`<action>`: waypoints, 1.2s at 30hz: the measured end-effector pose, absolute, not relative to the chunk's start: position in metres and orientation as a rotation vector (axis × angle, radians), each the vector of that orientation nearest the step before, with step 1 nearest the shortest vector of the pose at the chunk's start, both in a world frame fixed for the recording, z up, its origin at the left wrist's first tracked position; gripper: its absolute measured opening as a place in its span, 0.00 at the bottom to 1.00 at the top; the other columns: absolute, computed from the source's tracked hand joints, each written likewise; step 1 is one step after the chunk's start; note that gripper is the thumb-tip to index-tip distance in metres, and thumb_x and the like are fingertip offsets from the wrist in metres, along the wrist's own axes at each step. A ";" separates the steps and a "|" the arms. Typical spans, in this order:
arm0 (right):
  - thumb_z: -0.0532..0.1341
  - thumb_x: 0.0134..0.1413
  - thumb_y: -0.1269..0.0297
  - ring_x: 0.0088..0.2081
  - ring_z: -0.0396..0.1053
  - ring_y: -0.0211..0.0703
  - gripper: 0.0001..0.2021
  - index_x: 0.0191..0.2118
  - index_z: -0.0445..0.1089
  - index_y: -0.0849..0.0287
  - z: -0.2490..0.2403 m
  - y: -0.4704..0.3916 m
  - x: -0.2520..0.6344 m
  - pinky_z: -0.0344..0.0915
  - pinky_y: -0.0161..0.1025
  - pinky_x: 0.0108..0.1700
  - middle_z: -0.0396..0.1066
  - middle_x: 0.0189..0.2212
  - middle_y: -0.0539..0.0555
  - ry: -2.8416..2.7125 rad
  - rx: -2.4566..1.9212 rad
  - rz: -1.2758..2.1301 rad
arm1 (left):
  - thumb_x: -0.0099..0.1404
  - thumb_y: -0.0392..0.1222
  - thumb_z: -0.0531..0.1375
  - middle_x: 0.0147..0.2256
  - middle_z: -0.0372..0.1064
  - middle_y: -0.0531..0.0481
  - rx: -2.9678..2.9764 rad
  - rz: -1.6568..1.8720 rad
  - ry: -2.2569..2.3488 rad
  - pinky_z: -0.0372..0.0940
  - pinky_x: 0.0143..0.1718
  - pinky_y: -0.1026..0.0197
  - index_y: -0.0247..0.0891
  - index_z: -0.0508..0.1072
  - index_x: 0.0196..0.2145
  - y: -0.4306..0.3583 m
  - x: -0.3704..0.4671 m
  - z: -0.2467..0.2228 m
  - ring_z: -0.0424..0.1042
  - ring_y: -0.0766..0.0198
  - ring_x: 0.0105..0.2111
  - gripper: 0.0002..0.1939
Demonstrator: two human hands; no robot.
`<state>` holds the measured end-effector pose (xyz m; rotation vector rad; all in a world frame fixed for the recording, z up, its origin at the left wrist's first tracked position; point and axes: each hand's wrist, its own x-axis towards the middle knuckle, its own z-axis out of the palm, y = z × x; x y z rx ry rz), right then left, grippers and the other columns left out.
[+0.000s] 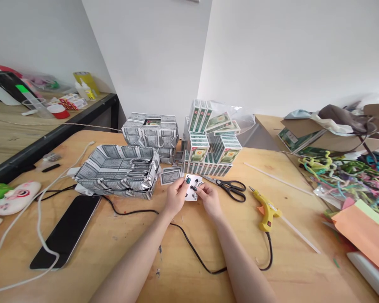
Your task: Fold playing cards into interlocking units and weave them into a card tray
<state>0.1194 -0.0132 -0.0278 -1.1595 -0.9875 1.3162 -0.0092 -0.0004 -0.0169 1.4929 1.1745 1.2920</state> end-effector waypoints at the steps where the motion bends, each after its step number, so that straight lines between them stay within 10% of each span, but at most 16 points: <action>1: 0.64 0.39 0.54 0.18 0.57 0.33 0.16 0.20 0.59 0.59 -0.028 -0.014 0.118 0.56 0.32 0.23 0.59 0.15 0.45 -1.017 -1.168 1.297 | 0.59 0.48 0.53 0.20 0.58 0.55 1.423 1.289 1.128 0.55 0.21 0.68 0.35 0.63 0.23 0.000 -0.009 -0.016 0.59 0.71 0.21 0.14; 11: 0.57 0.47 0.58 0.23 0.60 0.37 0.09 0.26 0.60 0.58 -0.034 -0.020 0.107 0.58 0.33 0.25 0.61 0.20 0.47 -1.288 -1.307 1.021 | 0.41 0.39 0.67 0.26 0.71 0.49 0.865 1.181 1.074 0.63 0.28 0.64 0.32 0.72 0.28 0.001 0.000 -0.014 0.68 0.65 0.26 0.14; 26: 0.56 0.49 0.64 0.32 0.64 0.41 0.04 0.26 0.61 0.57 -0.029 -0.025 0.097 0.62 0.38 0.35 0.65 0.29 0.52 -1.388 -1.170 0.906 | 0.40 0.36 0.65 0.23 0.69 0.52 0.407 1.270 0.815 0.60 0.24 0.66 0.32 0.69 0.24 0.004 -0.001 -0.014 0.66 0.69 0.21 0.11; 36: 0.62 0.40 0.63 0.21 0.56 0.34 0.09 0.21 0.61 0.59 -0.026 -0.018 0.111 0.54 0.34 0.27 0.59 0.18 0.45 -0.928 -1.173 1.204 | 0.48 0.46 0.63 0.27 0.70 0.50 0.801 1.226 0.959 0.61 0.27 0.65 0.34 0.71 0.32 0.006 0.003 -0.018 0.67 0.66 0.25 0.15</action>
